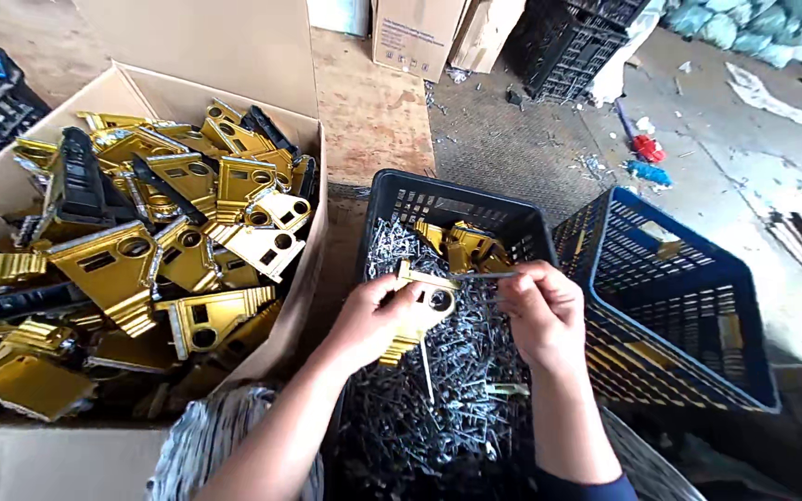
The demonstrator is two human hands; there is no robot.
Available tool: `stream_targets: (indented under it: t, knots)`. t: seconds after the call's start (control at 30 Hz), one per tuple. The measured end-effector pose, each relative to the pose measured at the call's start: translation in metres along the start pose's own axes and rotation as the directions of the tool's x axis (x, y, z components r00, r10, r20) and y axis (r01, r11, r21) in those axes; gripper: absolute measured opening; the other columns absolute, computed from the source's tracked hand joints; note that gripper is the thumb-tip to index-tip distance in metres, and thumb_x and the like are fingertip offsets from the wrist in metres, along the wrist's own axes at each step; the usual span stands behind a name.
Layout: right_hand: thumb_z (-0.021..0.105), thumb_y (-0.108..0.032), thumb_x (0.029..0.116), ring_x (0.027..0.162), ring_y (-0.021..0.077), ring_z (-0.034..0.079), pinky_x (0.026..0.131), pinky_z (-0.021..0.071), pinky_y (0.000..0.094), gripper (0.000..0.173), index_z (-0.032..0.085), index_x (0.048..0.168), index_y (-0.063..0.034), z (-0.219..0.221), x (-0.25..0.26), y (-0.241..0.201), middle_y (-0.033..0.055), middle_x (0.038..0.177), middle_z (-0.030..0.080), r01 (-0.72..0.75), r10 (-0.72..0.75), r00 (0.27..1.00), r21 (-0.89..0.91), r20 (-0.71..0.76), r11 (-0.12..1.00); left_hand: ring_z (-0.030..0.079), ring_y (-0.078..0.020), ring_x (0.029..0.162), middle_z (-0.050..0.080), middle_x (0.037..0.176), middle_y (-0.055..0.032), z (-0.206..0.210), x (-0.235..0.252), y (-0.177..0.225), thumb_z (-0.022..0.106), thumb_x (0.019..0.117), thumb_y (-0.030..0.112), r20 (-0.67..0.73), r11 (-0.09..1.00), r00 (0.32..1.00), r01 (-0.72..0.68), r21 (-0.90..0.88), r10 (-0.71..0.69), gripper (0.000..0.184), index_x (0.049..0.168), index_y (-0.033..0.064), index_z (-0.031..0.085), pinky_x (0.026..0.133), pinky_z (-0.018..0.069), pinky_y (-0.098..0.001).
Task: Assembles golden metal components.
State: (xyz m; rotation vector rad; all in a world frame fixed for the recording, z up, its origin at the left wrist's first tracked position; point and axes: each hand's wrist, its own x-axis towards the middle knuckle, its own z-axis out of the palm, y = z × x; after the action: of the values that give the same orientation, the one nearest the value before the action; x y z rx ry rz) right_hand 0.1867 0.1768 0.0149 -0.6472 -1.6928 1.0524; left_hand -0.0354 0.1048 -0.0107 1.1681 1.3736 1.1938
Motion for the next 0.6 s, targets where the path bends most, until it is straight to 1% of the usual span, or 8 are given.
stream_targets:
  t: [0.1, 0.17, 0.23, 0.3, 0.37, 0.5, 0.57, 0.6]
  knots:
    - [0.06, -0.016, 0.1002, 0.063, -0.0039, 0.054, 0.057, 0.047, 0.0152, 0.014, 0.072, 0.093, -0.0186, 0.01, -0.002, -0.002, -0.012, 0.082, 0.066, 0.053, -0.051, 0.997, -0.041, 0.05, 0.998, 0.065, -0.0058, 0.091, 0.068, 0.095, -0.0004, 0.003, -0.008, 0.004, 0.056, 0.1053, 0.022, 0.102, 0.986, 0.995, 0.004, -0.168, 0.013, 0.02, 0.108, 0.0069, 0.068, 0.085, 0.0543, -0.0278]
    - [0.059, -0.013, 0.0999, 0.067, -0.0029, 0.057, 0.06, 0.0491, 0.0163, 0.014, 0.071, 0.093, -0.0156, 0.014, -0.006, 0.002, -0.0104, 0.083, 0.067, 0.06, -0.056, 0.996, -0.054, 0.063, 0.997, 0.066, -0.0065, 0.093, 0.069, 0.096, -0.0008, 0.002, -0.012, 0.005, 0.055, 0.1058, 0.021, 0.124, 0.976, 0.992, -0.003, -0.216, 0.03, 0.02, 0.107, 0.0068, 0.068, 0.087, 0.0549, -0.0273]
    - [0.06, -0.019, 0.1015, 0.064, -0.0035, 0.054, 0.058, 0.0452, 0.0155, 0.014, 0.072, 0.094, -0.0194, 0.018, -0.012, 0.006, -0.0115, 0.081, 0.066, 0.051, -0.051, 0.999, 0.008, 0.002, 0.999, 0.066, -0.0062, 0.093, 0.069, 0.096, -0.0007, 0.0, -0.014, 0.005, 0.055, 0.106, 0.021, 0.115, 0.978, 0.993, -0.001, -0.211, 0.025, 0.019, 0.107, 0.0069, 0.068, 0.086, 0.0546, -0.0268]
    - [0.063, -0.031, 0.1019, 0.063, -0.0039, 0.053, 0.057, 0.045, 0.0152, 0.013, 0.073, 0.095, -0.0257, 0.017, -0.016, 0.006, -0.0135, 0.08, 0.065, 0.043, -0.039, 0.998, 0.085, -0.05, 0.995, 0.066, -0.0061, 0.091, 0.069, 0.094, -0.0009, -0.001, -0.014, 0.004, 0.055, 0.106, 0.021, 0.09, 0.982, 0.996, 0.017, -0.186, 0.0, 0.019, 0.106, 0.0073, 0.068, 0.085, 0.0548, -0.0268]
    - [0.063, -0.033, 0.1019, 0.063, -0.0041, 0.053, 0.058, 0.0454, 0.0148, 0.014, 0.073, 0.095, -0.0265, 0.016, -0.017, 0.003, -0.0142, 0.08, 0.065, 0.048, -0.046, 0.999, 0.083, -0.025, 0.995, 0.066, -0.0074, 0.092, 0.069, 0.096, -0.002, -0.002, -0.015, 0.003, 0.055, 0.106, 0.022, 0.087, 0.983, 0.996, 0.031, -0.183, -0.015, 0.02, 0.108, 0.0067, 0.068, 0.086, 0.0545, -0.0284]
    - [0.058, -0.015, 0.1018, 0.071, -0.0033, 0.058, 0.064, 0.0503, 0.0159, 0.016, 0.07, 0.092, -0.0116, 0.018, -0.015, 0.005, -0.0084, 0.085, 0.067, 0.154, -0.143, 0.986, -0.149, 0.082, 0.977, 0.065, -0.0066, 0.093, 0.068, 0.096, -0.0018, 0.001, -0.015, 0.005, 0.053, 0.1069, 0.026, 0.11, 0.984, 0.994, 0.001, -0.175, 0.018, 0.025, 0.11, 0.0063, 0.068, 0.086, 0.0545, -0.0279]
    - [0.06, -0.016, 0.1015, 0.073, -0.0015, 0.061, 0.065, 0.0526, 0.0175, 0.019, 0.07, 0.089, -0.0055, 0.02, -0.015, 0.005, -0.004, 0.084, 0.068, 0.218, -0.193, 0.974, -0.256, 0.122, 0.942, 0.065, -0.0083, 0.096, 0.069, 0.099, -0.0036, 0.005, -0.016, 0.004, 0.048, 0.1078, 0.036, 0.07, 0.99, 0.998, 0.009, -0.142, 0.001, 0.038, 0.118, 0.0058, 0.068, 0.089, 0.0536, -0.0313]
    - [0.061, -0.018, 0.1012, 0.07, -0.0009, 0.06, 0.063, 0.0518, 0.0177, 0.021, 0.07, 0.088, -0.0039, 0.022, -0.016, 0.005, -0.0024, 0.081, 0.068, 0.243, -0.211, 0.968, -0.304, 0.135, 0.921, 0.065, -0.0094, 0.095, 0.069, 0.098, -0.004, 0.007, -0.016, 0.003, 0.047, 0.1078, 0.04, 0.023, 0.992, 1.0, 0.021, -0.126, -0.018, 0.041, 0.117, 0.0068, 0.069, 0.087, 0.0541, -0.0333]
